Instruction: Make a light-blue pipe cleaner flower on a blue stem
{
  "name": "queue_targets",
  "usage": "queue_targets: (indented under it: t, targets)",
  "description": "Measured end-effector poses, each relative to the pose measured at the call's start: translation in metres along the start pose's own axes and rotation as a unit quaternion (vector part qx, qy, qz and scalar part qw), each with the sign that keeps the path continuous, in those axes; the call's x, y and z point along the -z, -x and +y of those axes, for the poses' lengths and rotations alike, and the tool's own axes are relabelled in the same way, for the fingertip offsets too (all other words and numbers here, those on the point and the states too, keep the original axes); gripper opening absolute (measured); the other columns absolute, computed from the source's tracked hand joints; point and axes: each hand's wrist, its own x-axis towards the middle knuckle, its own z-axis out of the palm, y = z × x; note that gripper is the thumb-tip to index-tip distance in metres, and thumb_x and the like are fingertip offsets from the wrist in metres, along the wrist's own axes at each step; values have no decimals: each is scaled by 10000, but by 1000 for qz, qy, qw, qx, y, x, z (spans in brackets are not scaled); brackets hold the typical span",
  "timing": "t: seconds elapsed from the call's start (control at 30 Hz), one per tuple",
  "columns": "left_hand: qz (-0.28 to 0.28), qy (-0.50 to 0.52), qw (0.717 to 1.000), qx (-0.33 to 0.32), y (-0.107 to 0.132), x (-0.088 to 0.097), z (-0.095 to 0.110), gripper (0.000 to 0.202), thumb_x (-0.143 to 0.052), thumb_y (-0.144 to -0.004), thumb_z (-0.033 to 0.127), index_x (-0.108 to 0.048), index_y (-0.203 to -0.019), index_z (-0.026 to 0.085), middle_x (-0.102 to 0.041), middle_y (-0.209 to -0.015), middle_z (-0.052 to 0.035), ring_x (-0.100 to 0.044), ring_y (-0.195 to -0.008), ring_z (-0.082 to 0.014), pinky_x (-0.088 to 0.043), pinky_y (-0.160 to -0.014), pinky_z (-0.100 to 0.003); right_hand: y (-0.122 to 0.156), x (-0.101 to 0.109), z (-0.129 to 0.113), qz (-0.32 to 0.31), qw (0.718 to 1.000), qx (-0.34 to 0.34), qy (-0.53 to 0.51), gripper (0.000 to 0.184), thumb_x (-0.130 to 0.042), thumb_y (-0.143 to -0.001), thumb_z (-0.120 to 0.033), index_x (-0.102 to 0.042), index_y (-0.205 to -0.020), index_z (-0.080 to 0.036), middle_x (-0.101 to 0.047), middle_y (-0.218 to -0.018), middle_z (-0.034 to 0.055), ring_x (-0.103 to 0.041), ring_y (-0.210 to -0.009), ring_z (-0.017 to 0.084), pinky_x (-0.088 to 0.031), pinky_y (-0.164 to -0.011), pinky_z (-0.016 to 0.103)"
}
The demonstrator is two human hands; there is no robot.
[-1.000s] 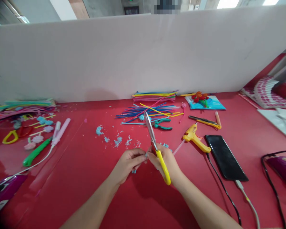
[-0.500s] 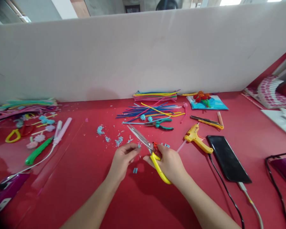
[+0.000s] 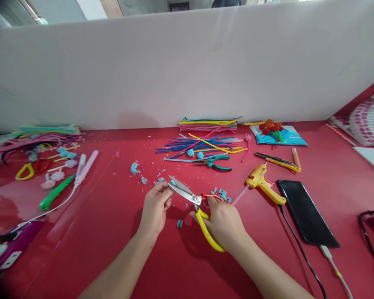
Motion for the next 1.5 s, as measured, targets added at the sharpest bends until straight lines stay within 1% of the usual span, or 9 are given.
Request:
queue_targets:
  t: [0.33,0.7,0.9,1.07,1.17,1.3,1.33,1.4,1.5]
  targets:
    - [0,0,1000,8,-1,1,0,111,-651,-689,239,-589,-692,147,-384,-469,80,-283,-403,-28,-168,-377,-167,1,-6,5,11,1000,7,25,351,-396,-847,-530,-464,-747,-201,-648,-669,55,-615,-581,219,-216,-484,267]
    - [-1,7,1000,11,0,-1,3,122,-658,-679,248,-601,-702,144,-430,-498,72,-297,-402,-24,-163,-377,-169,0,-4,4,3,999,13,46,368,-365,-863,-532,-471,-745,-201,-638,-615,59,-606,-547,213,-207,-473,263]
    - [-1,5,1000,13,1,-1,5,135,-667,-669,260,-599,-693,145,-492,-532,58,-304,-401,-20,-167,-376,-170,1,-2,2,-5,999,0,47,376,-374,-857,-539,-483,-737,-200,-645,-612,67,-603,-540,214,-186,-468,264]
    - [-8,3,1000,12,1,0,6,155,-677,-675,269,-588,-682,142,-465,-509,61,-318,-404,-25,-167,-377,-170,0,0,3,0,999,-10,32,399,-386,-845,-555,-483,-677,-206,-634,-582,68,-591,-514,201,-183,-463,266]
    - [-8,7,1000,11,1,0,6,179,-681,-675,289,-568,-687,151,-467,-518,64,-312,-400,-25,-164,-377,-172,-1,3,3,14,999,-25,21,394,-397,-832,-562,-481,-679,-210,-628,-579,60,-603,-525,205,-200,-460,261]
    - [-18,10,1000,16,2,-1,6,200,-678,-679,319,-554,-721,167,-522,-587,55,-322,-406,-21,-170,-383,-174,-4,10,4,55,997,-35,30,356,-440,-803,-557,-505,-780,-208,-660,-703,70,-624,-573,217,-222,-472,260]
    - [-23,9,999,20,2,-2,6,203,-676,-682,326,-557,-729,169,-532,-599,52,-324,-409,-21,-172,-385,-174,-5,11,5,58,997,-38,28,346,-447,-800,-547,-508,-788,-206,-657,-705,70,-620,-570,213,-225,-471,259]
    - [-38,2,999,32,3,-2,5,203,-669,-687,338,-570,-745,171,-552,-614,45,-327,-410,-24,-170,-388,-177,-6,13,5,60,997,-45,2,314,-455,-804,-511,-511,-764,-205,-627,-647,52,-593,-541,195,-229,-464,255]
    - [-68,-15,996,57,5,-5,4,199,-672,-682,337,-605,-762,168,-565,-604,33,-336,-408,-34,-186,-393,-181,-7,13,4,62,992,-34,-102,254,-468,-804,-439,-504,-725,-201,-544,-558,5,-519,-500,157,-255,-458,238]
